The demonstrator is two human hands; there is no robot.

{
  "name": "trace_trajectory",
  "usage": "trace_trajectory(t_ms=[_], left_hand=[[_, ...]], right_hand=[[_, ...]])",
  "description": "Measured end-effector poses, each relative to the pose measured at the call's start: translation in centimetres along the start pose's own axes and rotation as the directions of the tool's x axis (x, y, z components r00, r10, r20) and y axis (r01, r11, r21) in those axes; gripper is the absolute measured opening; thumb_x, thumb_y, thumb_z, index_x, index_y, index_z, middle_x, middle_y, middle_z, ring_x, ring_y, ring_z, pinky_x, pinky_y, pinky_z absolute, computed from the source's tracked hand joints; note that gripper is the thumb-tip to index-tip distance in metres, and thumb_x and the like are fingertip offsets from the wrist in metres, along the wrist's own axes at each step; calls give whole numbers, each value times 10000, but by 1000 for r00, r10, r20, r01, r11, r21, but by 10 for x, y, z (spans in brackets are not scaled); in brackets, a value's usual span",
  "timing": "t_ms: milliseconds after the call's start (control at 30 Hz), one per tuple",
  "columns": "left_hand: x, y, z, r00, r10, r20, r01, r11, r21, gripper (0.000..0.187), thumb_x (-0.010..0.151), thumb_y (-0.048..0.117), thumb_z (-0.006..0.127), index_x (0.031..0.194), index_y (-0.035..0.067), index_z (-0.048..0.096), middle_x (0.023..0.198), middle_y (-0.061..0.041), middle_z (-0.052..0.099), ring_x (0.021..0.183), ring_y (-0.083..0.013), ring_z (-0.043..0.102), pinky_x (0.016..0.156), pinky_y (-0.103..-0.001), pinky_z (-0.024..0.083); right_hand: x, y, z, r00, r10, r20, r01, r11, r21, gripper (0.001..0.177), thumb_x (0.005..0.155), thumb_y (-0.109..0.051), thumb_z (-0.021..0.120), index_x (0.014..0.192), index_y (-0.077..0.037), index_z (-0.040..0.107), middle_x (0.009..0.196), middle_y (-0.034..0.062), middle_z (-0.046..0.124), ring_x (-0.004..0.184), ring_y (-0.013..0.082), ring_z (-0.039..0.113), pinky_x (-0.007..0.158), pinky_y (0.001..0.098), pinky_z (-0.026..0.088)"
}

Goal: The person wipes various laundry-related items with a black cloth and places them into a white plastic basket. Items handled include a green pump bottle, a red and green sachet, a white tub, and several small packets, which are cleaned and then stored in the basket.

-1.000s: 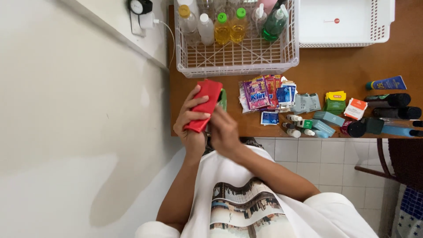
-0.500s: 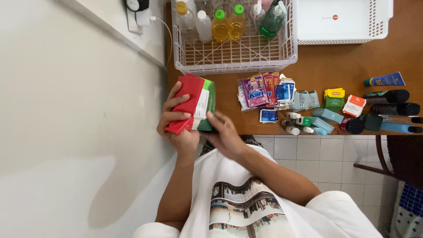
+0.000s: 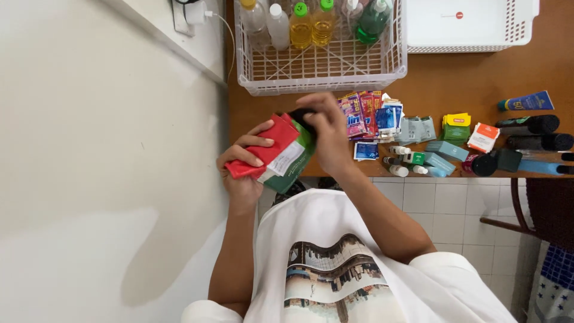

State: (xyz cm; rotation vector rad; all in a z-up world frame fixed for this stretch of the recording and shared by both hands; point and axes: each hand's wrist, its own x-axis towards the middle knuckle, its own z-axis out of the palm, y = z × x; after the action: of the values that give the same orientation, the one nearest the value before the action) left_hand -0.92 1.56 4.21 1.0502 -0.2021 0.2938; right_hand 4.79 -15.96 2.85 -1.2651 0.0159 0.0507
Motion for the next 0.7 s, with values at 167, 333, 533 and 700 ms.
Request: trace_trajectory(t_ms=[167,333,533,700], left_hand=[[1,2,-9,999,32,-43,-34,998,-55,282,1053,130,629,785,58,577,1047,-209,727,1320,-451,615,1186,-600,477],[0,7,-28,1000,-18,21,19,997,-79,293,1055,158,625,785,60,563,1080,-215,727,1333,-466,603,1205,-606,459],[2,17,-46,992,-67,103,95,951,-295,380,1096,187,557,735,71,564,1208,-254,727,1382,-483,557,1198,-638,441],[-5,13,-52,991,-54,120,97,914,-394,387,1094,179,548,729,54,525,1197,-243,729,1366,-481,556,1156,-660,446]], right_hand=[[-3,12,-4,999,-18,36,25,978,-207,174,953,56,546,1108,-9,593,1028,52,626,962,113,599,859,258,505],[7,-7,-4,936,280,212,-299,952,62,209,885,64,523,1055,-25,606,1026,57,670,949,124,626,858,267,526],[-3,-22,3,897,124,424,-251,933,257,199,947,81,571,1121,-11,597,1062,71,670,991,141,619,890,292,519],[-8,-22,4,859,199,471,101,837,-538,232,903,56,615,1123,-2,659,1037,13,716,934,117,676,810,267,532]])
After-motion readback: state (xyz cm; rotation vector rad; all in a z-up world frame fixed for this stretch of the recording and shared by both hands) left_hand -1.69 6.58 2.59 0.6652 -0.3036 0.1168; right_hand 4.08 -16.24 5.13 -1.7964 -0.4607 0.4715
